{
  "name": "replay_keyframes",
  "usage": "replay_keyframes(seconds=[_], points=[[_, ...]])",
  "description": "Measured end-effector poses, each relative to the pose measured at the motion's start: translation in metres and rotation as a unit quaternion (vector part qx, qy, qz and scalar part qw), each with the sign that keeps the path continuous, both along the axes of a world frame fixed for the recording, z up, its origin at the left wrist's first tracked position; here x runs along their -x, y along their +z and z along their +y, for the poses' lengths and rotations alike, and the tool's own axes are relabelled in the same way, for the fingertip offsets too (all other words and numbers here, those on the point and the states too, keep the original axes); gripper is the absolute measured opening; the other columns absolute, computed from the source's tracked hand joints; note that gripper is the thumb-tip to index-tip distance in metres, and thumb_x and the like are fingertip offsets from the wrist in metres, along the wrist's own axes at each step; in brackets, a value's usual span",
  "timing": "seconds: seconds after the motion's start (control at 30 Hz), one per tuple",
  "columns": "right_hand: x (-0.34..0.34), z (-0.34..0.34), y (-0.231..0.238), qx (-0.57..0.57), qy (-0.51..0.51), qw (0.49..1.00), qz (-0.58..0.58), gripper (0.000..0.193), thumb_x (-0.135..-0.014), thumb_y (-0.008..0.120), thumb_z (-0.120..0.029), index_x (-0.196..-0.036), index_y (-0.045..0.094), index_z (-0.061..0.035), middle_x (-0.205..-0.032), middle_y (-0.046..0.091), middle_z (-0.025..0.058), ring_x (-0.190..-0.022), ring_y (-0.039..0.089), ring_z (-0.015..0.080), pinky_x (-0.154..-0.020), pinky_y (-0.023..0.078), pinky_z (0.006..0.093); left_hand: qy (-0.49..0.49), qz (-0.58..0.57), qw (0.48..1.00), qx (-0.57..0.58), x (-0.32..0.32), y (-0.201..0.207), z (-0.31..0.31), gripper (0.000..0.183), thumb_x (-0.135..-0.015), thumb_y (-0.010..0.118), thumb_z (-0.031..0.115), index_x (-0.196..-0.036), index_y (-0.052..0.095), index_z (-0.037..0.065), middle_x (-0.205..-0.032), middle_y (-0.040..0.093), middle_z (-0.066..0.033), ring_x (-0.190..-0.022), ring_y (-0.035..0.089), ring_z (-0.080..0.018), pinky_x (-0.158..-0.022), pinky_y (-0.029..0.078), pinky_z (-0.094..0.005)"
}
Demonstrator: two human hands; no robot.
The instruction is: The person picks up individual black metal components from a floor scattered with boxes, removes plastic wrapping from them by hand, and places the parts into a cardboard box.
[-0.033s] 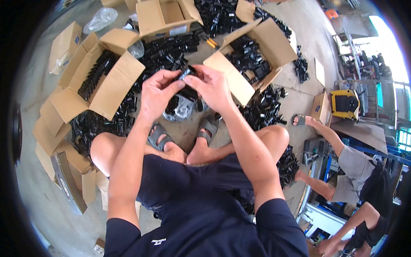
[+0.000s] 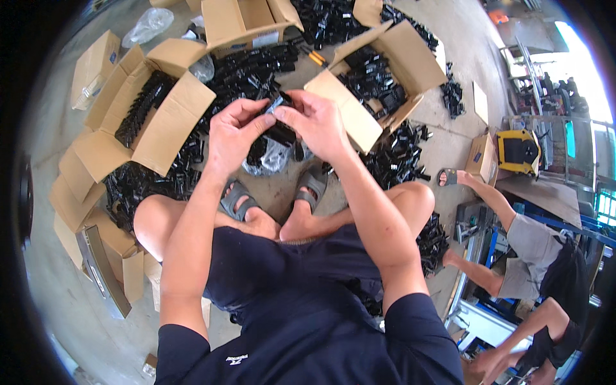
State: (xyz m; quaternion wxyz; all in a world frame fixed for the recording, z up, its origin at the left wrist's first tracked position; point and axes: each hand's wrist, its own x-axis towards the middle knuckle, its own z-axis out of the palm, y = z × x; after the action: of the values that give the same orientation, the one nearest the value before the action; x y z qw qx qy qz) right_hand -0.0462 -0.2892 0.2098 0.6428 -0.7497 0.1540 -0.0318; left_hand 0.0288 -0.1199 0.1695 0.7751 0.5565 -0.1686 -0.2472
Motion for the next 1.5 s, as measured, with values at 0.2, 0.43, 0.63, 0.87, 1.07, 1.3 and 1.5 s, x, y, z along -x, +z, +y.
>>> replay_keyframes(seconds=[0.2, 0.43, 0.63, 0.87, 1.07, 1.3, 1.5], points=[[-0.015, -0.053, -0.031, 0.037, -0.05, 0.997, 0.045, 0.035, -0.097, 0.069, -0.028, -0.114, 0.071, 0.0019, -0.085, 0.07, 0.0026, -0.066, 0.058, 0.0079, -0.057, 0.048, 0.0238, 0.065, 0.118, 0.987, 0.09, 0.006, 0.0, -0.001, 0.022, -0.088, 0.073, -0.004, -0.11, 0.069, -0.006, -0.101, 0.074, -0.0128, -0.088, 0.071, -0.016, -0.081, 0.059, -0.0284], [0.02, -0.094, -0.199, 0.36, -0.013, 0.922, 0.142, 0.02, -0.088, 0.067, -0.022, -0.092, 0.077, -0.0049, -0.091, 0.073, 0.0208, -0.086, 0.07, 0.0389, -0.081, 0.056, 0.0459, 0.085, 0.185, 0.969, 0.138, -0.013, -0.004, 0.0, 0.019, -0.093, 0.067, 0.001, -0.112, 0.067, -0.005, -0.101, 0.073, -0.0195, -0.09, 0.073, -0.027, -0.081, 0.062, -0.0365], [0.022, -0.059, -0.281, 0.525, 0.147, 0.821, 0.173, 0.017, -0.089, 0.057, -0.016, -0.091, 0.07, -0.0054, -0.1, 0.067, 0.0157, -0.09, 0.072, 0.0324, -0.076, 0.059, 0.0415, 0.051, 0.218, 0.967, 0.124, -0.016, -0.018, -0.013, 0.023, -0.098, 0.062, 0.008, -0.118, 0.066, -0.003, -0.105, 0.072, -0.0201, -0.094, 0.072, -0.0294, -0.085, 0.06, -0.0386], [0.009, -0.048, -0.296, 0.528, 0.206, 0.779, 0.268, 0.024, -0.09, 0.053, -0.009, -0.109, 0.066, -0.0019, -0.112, 0.067, 0.0197, -0.09, 0.073, 0.0329, -0.076, 0.06, 0.0413, 0.063, 0.265, 0.952, 0.143, -0.03, -0.021, -0.021, 0.018, -0.098, 0.064, 0.011, -0.112, 0.068, 0.001, -0.106, 0.071, -0.0217, -0.094, 0.072, -0.0316, -0.084, 0.061, -0.0388], [0.009, -0.058, -0.283, 0.529, 0.246, 0.77, 0.257, 0.027, -0.09, 0.053, -0.009, -0.114, 0.063, -0.0012, -0.112, 0.067, 0.0191, -0.093, 0.072, 0.0317, -0.078, 0.059, 0.0398, 0.076, 0.287, 0.943, 0.151, -0.032, -0.019, -0.034, 0.019, -0.098, 0.065, 0.011, -0.111, 0.067, -0.002, -0.102, 0.072, -0.0201, -0.09, 0.072, -0.0289, -0.082, 0.061, -0.0373], [0.016, -0.041, -0.291, 0.532, 0.214, 0.783, 0.241, 0.028, -0.088, 0.053, -0.009, -0.113, 0.061, 0.0, -0.11, 0.068, 0.0197, -0.091, 0.073, 0.0318, -0.076, 0.06, 0.0385, 0.075, 0.268, 0.951, 0.137, -0.028, -0.019, -0.036, 0.019, -0.097, 0.067, 0.011, -0.111, 0.068, -0.001, -0.102, 0.072, -0.02, -0.09, 0.073, -0.0289, -0.082, 0.062, -0.0378], [0.018, -0.053, -0.295, 0.525, 0.169, 0.811, 0.194, 0.021, -0.09, 0.052, -0.01, -0.104, 0.065, -0.0011, -0.101, 0.07, 0.0204, -0.087, 0.073, 0.0318, -0.072, 0.06, 0.0384, 0.083, 0.248, 0.959, 0.109, -0.022, -0.021, -0.036, 0.017, -0.097, 0.067, 0.012, -0.11, 0.069, 0.002, -0.104, 0.072, -0.0192, -0.092, 0.073, -0.0289, -0.081, 0.062, -0.0382]])
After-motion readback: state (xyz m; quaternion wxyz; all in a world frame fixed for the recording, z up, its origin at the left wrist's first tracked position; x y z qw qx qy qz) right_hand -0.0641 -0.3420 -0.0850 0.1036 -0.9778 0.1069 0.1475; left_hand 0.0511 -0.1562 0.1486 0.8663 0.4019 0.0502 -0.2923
